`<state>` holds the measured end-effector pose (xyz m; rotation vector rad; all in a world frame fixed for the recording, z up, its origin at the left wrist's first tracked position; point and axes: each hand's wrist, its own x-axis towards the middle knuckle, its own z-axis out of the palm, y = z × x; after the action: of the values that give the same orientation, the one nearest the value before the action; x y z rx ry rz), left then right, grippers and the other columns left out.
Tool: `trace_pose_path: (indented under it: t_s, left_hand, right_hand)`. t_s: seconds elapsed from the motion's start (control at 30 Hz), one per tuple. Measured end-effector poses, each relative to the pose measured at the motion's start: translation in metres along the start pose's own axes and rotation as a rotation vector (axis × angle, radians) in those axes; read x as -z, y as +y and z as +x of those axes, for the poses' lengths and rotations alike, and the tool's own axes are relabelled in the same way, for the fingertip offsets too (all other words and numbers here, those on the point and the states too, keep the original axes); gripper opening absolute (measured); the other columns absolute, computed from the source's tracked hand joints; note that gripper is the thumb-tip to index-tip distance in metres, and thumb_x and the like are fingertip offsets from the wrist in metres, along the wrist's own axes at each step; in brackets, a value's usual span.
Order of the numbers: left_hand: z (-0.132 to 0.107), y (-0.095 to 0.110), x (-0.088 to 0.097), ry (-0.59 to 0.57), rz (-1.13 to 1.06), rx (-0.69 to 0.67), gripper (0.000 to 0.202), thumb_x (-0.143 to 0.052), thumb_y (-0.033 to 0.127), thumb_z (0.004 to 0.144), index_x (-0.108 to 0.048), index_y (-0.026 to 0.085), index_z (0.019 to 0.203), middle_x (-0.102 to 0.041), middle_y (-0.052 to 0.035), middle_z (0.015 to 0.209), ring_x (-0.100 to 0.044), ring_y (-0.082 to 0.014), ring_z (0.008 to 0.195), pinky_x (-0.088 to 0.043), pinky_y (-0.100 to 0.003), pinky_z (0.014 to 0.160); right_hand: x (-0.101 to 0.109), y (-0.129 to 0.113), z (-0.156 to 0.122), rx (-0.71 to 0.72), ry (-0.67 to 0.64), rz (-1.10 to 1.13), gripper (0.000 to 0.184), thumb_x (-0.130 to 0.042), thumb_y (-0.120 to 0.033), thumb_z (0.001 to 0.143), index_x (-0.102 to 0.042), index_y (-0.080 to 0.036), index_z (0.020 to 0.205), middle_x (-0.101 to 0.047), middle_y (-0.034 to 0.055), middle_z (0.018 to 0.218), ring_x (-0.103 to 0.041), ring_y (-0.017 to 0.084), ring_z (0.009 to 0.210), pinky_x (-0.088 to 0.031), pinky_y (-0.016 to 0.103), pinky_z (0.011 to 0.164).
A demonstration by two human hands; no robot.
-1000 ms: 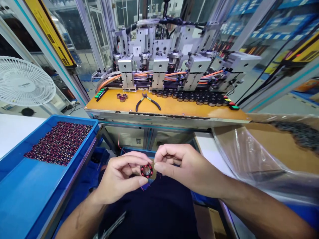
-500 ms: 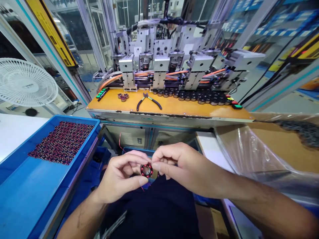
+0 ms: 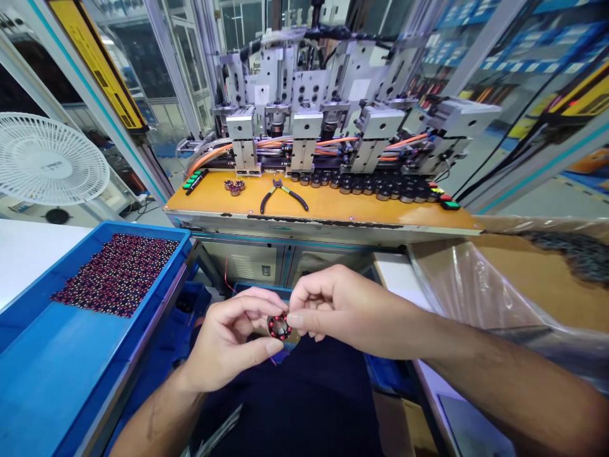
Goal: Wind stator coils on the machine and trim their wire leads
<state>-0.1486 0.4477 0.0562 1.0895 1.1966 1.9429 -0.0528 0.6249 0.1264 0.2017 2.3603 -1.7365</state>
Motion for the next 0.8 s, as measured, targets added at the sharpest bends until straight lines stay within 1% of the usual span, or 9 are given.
trace_pose_path:
  t_s: [0.07,0.2,0.27,0.33,0.43,0.5,0.67,0.73,0.8]
  left_hand:
    - [0.000,0.000,0.000,-0.005,-0.015,0.007,0.033,-0.077,0.005,0.075,-0.078,0.024,0.101,-0.064,-0.0070,0.106,-0.071,-0.0150,0.087,-0.061,-0.026,0.080]
    - [-0.001,0.000,0.001,-0.011,-0.029,0.011,0.033,-0.077,0.004,0.074,-0.077,0.024,0.101,-0.065,-0.0058,0.105,-0.069,-0.0121,0.086,-0.060,-0.021,0.080]
    - [-0.001,0.000,0.002,-0.013,-0.035,0.009,0.032,-0.078,0.005,0.075,-0.077,0.024,0.100,-0.066,-0.0058,0.105,-0.069,-0.0121,0.086,-0.059,-0.021,0.079]
    - [0.000,0.000,0.002,-0.009,-0.033,0.009,0.031,-0.078,0.006,0.075,-0.077,0.024,0.100,-0.067,-0.0059,0.104,-0.068,-0.0127,0.086,-0.059,-0.022,0.079]
    - [0.000,-0.001,0.003,0.000,-0.017,-0.004,0.032,-0.078,0.005,0.074,-0.077,0.024,0.100,-0.067,-0.0064,0.105,-0.068,-0.0137,0.088,-0.059,-0.023,0.080]
    - [0.000,-0.001,0.003,0.003,-0.008,-0.013,0.034,-0.078,0.005,0.073,-0.077,0.025,0.101,-0.067,-0.0062,0.105,-0.068,-0.0140,0.089,-0.059,-0.022,0.080]
    - [-0.001,-0.001,0.004,-0.030,-0.035,0.019,0.033,-0.077,0.006,0.075,-0.077,0.025,0.102,-0.065,-0.0042,0.106,-0.068,-0.0108,0.085,-0.058,-0.021,0.080]
    - [-0.002,-0.001,0.005,-0.038,-0.045,0.026,0.033,-0.076,0.005,0.076,-0.076,0.025,0.102,-0.065,-0.0039,0.107,-0.067,-0.0087,0.084,-0.058,-0.019,0.080]
    - [-0.002,-0.001,0.005,-0.037,-0.040,0.024,0.033,-0.076,0.004,0.076,-0.076,0.024,0.103,-0.065,-0.0040,0.107,-0.067,-0.0083,0.085,-0.057,-0.017,0.080]
  right_hand:
    - [-0.001,0.001,0.001,0.000,-0.018,-0.033,0.019,-0.063,-0.031,0.082,-0.067,-0.013,0.075,-0.065,0.0021,0.068,-0.057,0.011,0.063,-0.042,0.019,0.054]
    - [0.002,0.003,0.000,0.075,-0.044,-0.115,0.017,-0.059,-0.027,0.084,-0.066,-0.014,0.075,-0.061,-0.0008,0.065,-0.053,0.008,0.061,-0.039,0.018,0.054]
    - [0.004,0.005,-0.001,0.074,-0.074,-0.115,0.015,-0.058,-0.026,0.083,-0.064,-0.014,0.075,-0.059,-0.0014,0.064,-0.053,0.008,0.060,-0.038,0.017,0.052]
    - [0.006,0.006,-0.001,0.040,-0.091,-0.064,0.014,-0.061,-0.027,0.082,-0.062,-0.014,0.075,-0.060,-0.0009,0.065,-0.054,0.008,0.059,-0.039,0.018,0.052]
    - [0.007,0.006,0.000,-0.008,-0.100,0.029,0.022,-0.069,-0.034,0.079,-0.063,-0.013,0.077,-0.061,0.0001,0.066,-0.055,0.009,0.059,-0.041,0.018,0.053]
    - [0.006,0.005,0.001,-0.017,-0.113,0.020,0.025,-0.070,-0.037,0.079,-0.064,-0.013,0.077,-0.062,0.0007,0.066,-0.054,0.009,0.059,-0.041,0.018,0.053]
    - [0.010,0.004,0.003,0.027,-0.131,-0.032,0.017,-0.062,-0.028,0.081,-0.062,-0.013,0.072,-0.059,-0.0004,0.063,-0.050,0.007,0.057,-0.037,0.018,0.052]
    - [0.014,0.003,0.001,0.032,-0.120,-0.036,0.015,-0.064,-0.027,0.078,-0.062,-0.013,0.072,-0.057,-0.0011,0.061,-0.048,0.006,0.055,-0.036,0.017,0.050]
    - [0.015,0.001,-0.003,0.042,-0.076,-0.008,0.018,-0.071,-0.029,0.075,-0.064,-0.013,0.079,-0.059,-0.0007,0.066,-0.048,0.006,0.057,-0.038,0.016,0.052]
